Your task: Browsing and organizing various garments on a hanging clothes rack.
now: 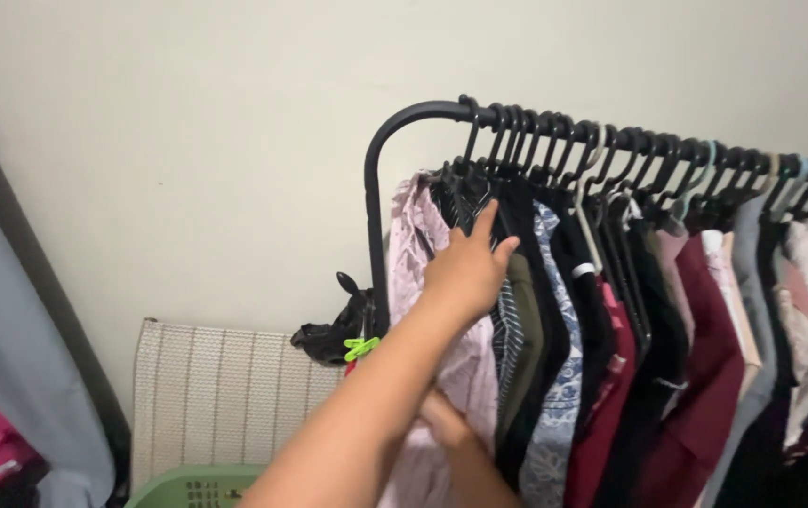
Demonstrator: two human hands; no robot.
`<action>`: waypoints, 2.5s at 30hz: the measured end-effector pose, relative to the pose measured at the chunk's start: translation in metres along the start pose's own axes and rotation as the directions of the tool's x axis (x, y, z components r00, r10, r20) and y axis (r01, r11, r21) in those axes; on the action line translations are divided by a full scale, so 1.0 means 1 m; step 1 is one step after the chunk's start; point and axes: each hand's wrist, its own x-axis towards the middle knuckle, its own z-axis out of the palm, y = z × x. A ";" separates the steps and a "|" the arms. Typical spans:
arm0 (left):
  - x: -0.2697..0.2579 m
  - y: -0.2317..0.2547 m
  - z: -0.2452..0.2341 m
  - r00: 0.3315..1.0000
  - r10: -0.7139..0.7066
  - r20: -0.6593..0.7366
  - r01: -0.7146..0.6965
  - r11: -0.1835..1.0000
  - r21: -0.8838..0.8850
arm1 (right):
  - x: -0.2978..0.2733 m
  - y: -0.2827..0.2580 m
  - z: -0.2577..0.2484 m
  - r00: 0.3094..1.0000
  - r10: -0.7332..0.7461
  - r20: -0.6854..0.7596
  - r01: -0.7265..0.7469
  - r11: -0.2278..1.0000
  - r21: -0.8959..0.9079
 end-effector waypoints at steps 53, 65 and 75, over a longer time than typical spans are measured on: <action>-0.013 0.026 0.014 0.946 0.299 0.125 -0.324 0.891 0.319 | -0.219 -0.214 -0.077 0.474 -0.870 -0.138 -0.127 0.087 -0.988; -0.008 -0.005 0.017 0.924 0.369 -0.098 -0.319 0.887 0.334 | -0.232 -0.231 -0.090 0.512 -0.827 -0.230 -0.027 0.252 -0.967; -0.006 -0.003 -0.026 0.963 0.267 -0.041 -0.219 0.860 0.462 | -0.211 -0.210 -0.115 0.487 -0.866 -0.114 0.017 0.140 -0.990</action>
